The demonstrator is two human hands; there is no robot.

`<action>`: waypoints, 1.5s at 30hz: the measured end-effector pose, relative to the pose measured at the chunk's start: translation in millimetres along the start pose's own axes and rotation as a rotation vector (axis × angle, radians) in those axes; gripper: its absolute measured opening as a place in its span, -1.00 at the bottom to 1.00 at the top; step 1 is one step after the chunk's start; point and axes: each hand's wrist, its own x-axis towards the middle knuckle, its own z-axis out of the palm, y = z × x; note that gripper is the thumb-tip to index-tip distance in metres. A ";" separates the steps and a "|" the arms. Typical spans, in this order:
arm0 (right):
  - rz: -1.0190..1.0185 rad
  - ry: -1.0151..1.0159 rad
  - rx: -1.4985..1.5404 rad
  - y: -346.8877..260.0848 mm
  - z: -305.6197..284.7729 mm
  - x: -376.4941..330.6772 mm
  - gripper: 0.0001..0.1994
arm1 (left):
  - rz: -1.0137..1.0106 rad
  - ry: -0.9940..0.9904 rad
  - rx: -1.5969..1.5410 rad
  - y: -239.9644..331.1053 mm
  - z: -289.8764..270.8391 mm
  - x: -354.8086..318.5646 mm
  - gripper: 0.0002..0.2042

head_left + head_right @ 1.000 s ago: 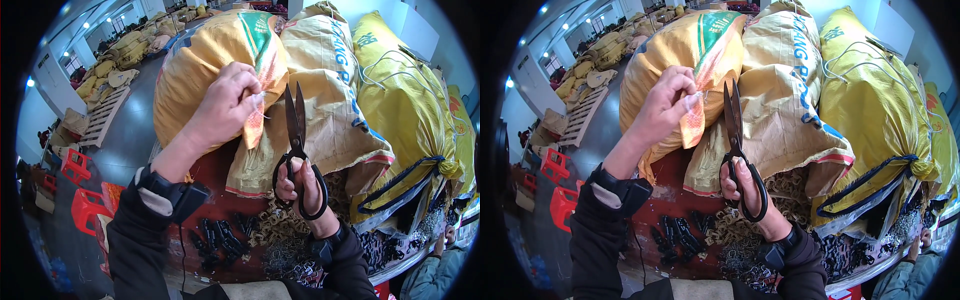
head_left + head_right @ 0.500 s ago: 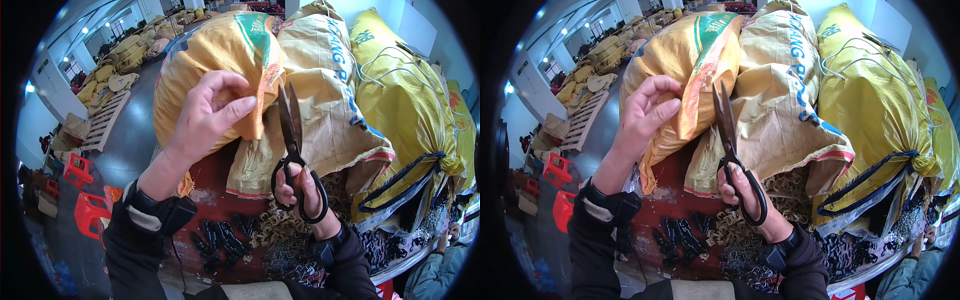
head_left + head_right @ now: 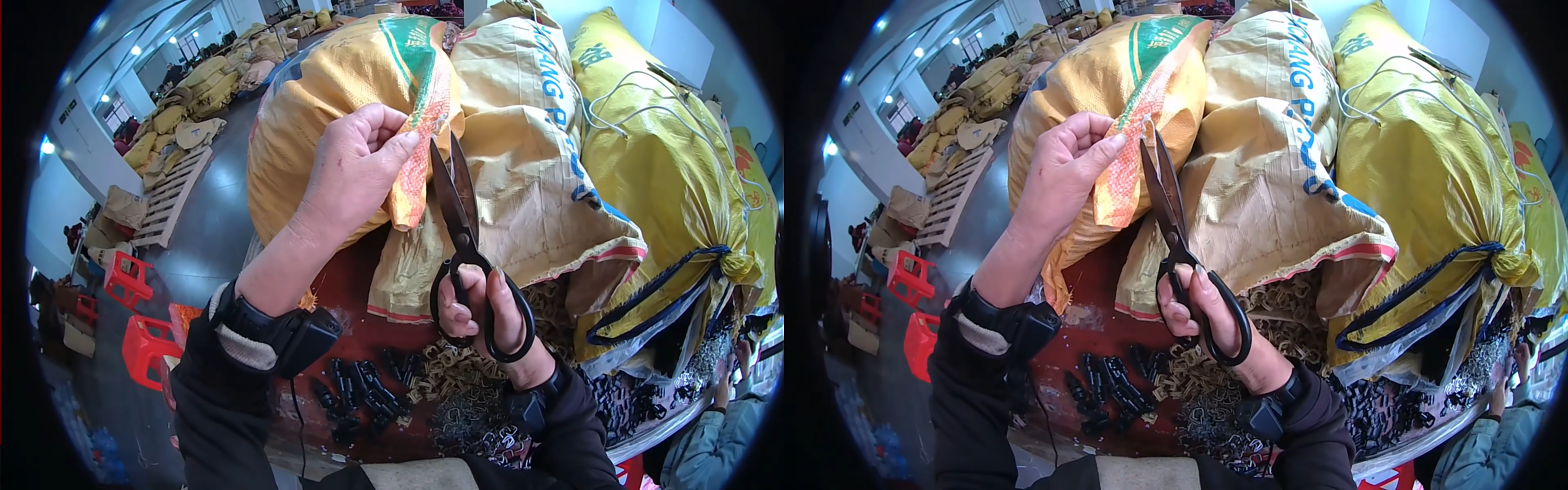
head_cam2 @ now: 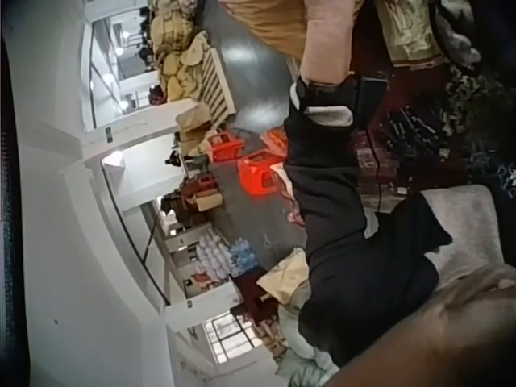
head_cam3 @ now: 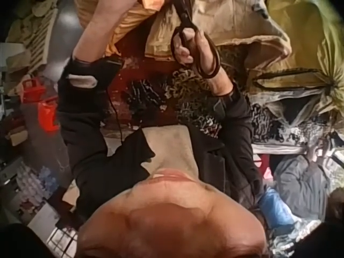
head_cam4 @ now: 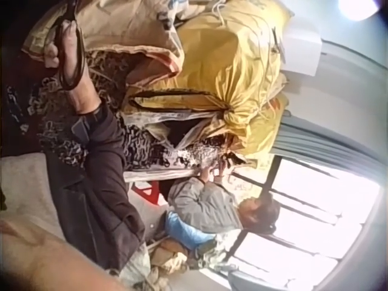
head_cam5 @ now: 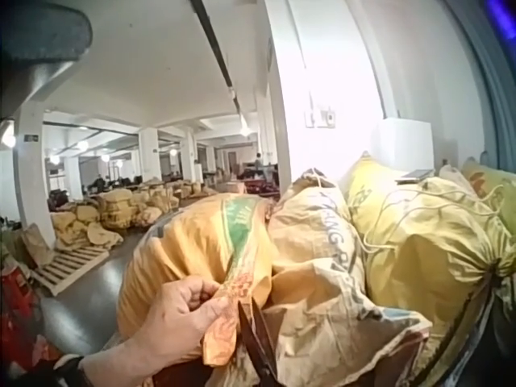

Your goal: The person pulls a yellow bag closer and uses shears to cut the white string securing the top. They then pull the string out by hand and use the shears to cut another section of the string to fully open the bag.

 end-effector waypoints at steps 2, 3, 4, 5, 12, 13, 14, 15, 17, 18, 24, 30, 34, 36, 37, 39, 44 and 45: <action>0.001 0.013 0.001 -0.3 1.5 2.2 -0.45 | 0.021 0.019 -0.001 -1.5 1.2 0.1 -0.89; 0.002 0.027 0.002 -0.6 2.5 3.2 -0.45 | 0.042 0.037 -0.002 -2.3 2.2 0.3 -0.90; 0.003 0.041 0.002 -1.2 3.3 4.0 -0.45 | 0.062 0.055 -0.003 -3.2 2.7 0.3 -0.91; 0.004 0.041 0.002 -1.6 3.7 5.0 -0.45 | 0.062 0.056 -0.003 -4.8 2.2 0.0 -0.91; -0.086 0.132 0.093 -7.8 4.0 2.0 -0.42 | 0.071 0.064 0.006 -12.3 1.3 -1.0 -0.91; -0.085 0.131 0.094 -6.6 5.0 0.9 -0.42 | 0.070 0.065 0.007 -12.2 1.6 -1.2 -0.91; -0.068 0.079 0.078 -4.3 6.8 -1.0 -0.42 | 0.073 0.072 0.007 -11.9 2.1 -1.7 -0.91; -0.054 0.030 0.059 -2.8 8.3 -3.4 -0.42 | 0.079 0.078 0.004 -11.4 3.8 -1.5 -0.91; -0.040 -0.020 0.039 -2.1 10.0 -4.3 -0.41 | 0.085 0.083 0.000 -10.4 5.4 -1.3 -0.91; -0.021 -0.009 0.035 -2.0 10.5 -4.0 -0.41 | 0.088 0.085 0.002 -9.9 5.8 -1.3 -0.91; -0.003 0.015 0.066 -2.1 10.4 0.4 -0.42 | 0.093 0.096 0.022 -10.1 6.0 -3.2 -0.92; 0.014 0.044 0.115 -2.0 9.0 4.5 -0.41 | 0.109 0.109 0.052 -16.3 7.7 -2.9 -0.91; -0.010 0.074 0.107 0.8 12.7 8.6 -0.42 | 0.117 0.120 0.073 -19.0 5.8 -4.0 -0.91; -0.060 0.124 0.070 1.8 14.4 10.6 -0.42 | 0.113 0.126 0.088 -19.7 6.3 -3.8 -0.91; -0.060 0.125 0.068 2.0 13.0 10.8 -0.42 | 0.113 0.127 0.087 -19.6 6.0 -3.1 -0.91; -0.221 0.254 -0.017 2.4 6.8 10.5 -0.43 | 0.094 0.134 0.122 -18.6 4.7 -0.9 -0.90; -0.550 0.418 0.125 -36.8 -2.1 -2.6 -0.49 | 0.019 0.182 0.046 -34.0 -15.0 -9.2 -0.90; -0.505 0.415 0.107 -41.3 -0.6 -3.4 -0.51 | 0.023 0.178 0.042 -32.9 -12.4 -9.1 -0.90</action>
